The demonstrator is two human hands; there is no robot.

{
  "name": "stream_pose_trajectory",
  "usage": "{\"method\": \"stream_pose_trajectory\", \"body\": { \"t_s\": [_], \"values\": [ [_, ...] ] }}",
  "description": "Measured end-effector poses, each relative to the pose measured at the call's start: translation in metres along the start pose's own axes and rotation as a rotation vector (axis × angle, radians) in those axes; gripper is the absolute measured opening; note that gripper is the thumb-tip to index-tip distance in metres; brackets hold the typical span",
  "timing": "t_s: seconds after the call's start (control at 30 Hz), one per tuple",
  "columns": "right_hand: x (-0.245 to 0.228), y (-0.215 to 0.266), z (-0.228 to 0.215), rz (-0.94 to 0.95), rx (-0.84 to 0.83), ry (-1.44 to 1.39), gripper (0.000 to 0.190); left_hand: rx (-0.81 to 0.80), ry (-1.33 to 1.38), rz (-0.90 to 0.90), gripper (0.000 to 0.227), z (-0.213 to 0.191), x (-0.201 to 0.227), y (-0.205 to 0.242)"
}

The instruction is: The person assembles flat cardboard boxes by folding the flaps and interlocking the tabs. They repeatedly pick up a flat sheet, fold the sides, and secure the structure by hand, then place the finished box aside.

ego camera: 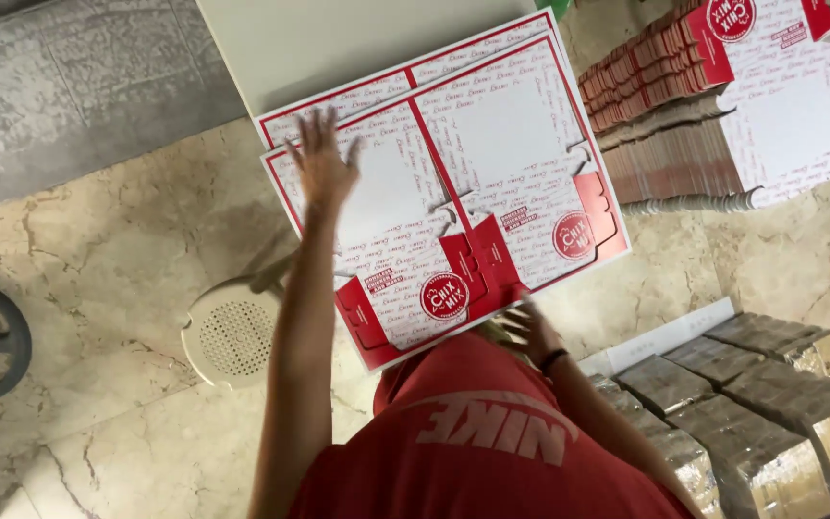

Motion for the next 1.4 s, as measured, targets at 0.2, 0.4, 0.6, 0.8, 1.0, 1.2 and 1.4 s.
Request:
{"method": "stream_pose_trajectory", "body": {
  "t_s": [0.2, 0.4, 0.6, 0.8, 1.0, 1.2, 1.4],
  "values": [
    [0.087, -0.098, 0.013, 0.253, -0.310, -0.274, 0.059, -0.123, -0.282, 0.112, 0.053, 0.034, -0.060, -0.011],
    [0.105, -0.083, -0.020, 0.181, -0.191, -0.284, 0.067, -0.555, -0.089, -0.146, 0.065, -0.023, -0.067, 0.018],
    [0.095, -0.071, -0.037, 0.010, -0.130, -0.161, 0.085, -0.818, 0.115, -0.287, 0.055, -0.139, -0.057, 0.086],
    [0.020, -0.072, -0.029, -0.159, -0.410, 0.300, 0.067, -0.750, 0.828, -0.588, 0.063, -0.171, -0.087, 0.224],
    [-0.083, -0.153, -0.028, -0.092, -0.555, 0.104, 0.033, -0.582, 1.117, -0.828, 0.063, -0.110, -0.068, 0.338],
    [-0.083, -0.009, -0.145, 0.211, -0.584, -0.471, 0.069, -0.336, 0.107, 0.019, 0.068, 0.025, 0.016, 0.431],
    [-0.014, 0.004, -0.187, -0.027, -0.406, -0.204, 0.056, -0.489, 1.986, -1.050, 0.015, 0.140, 0.281, 0.476]
  ]
}}
Point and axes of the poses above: each hand's wrist, its own y-axis away from the middle knuckle, its own z-axis out of the palm, x = y × z, the point moved 1 cm from there along -y, towards the middle knuckle, and after that the axes turned 14 degrees about -y, right-handed, at the moved point
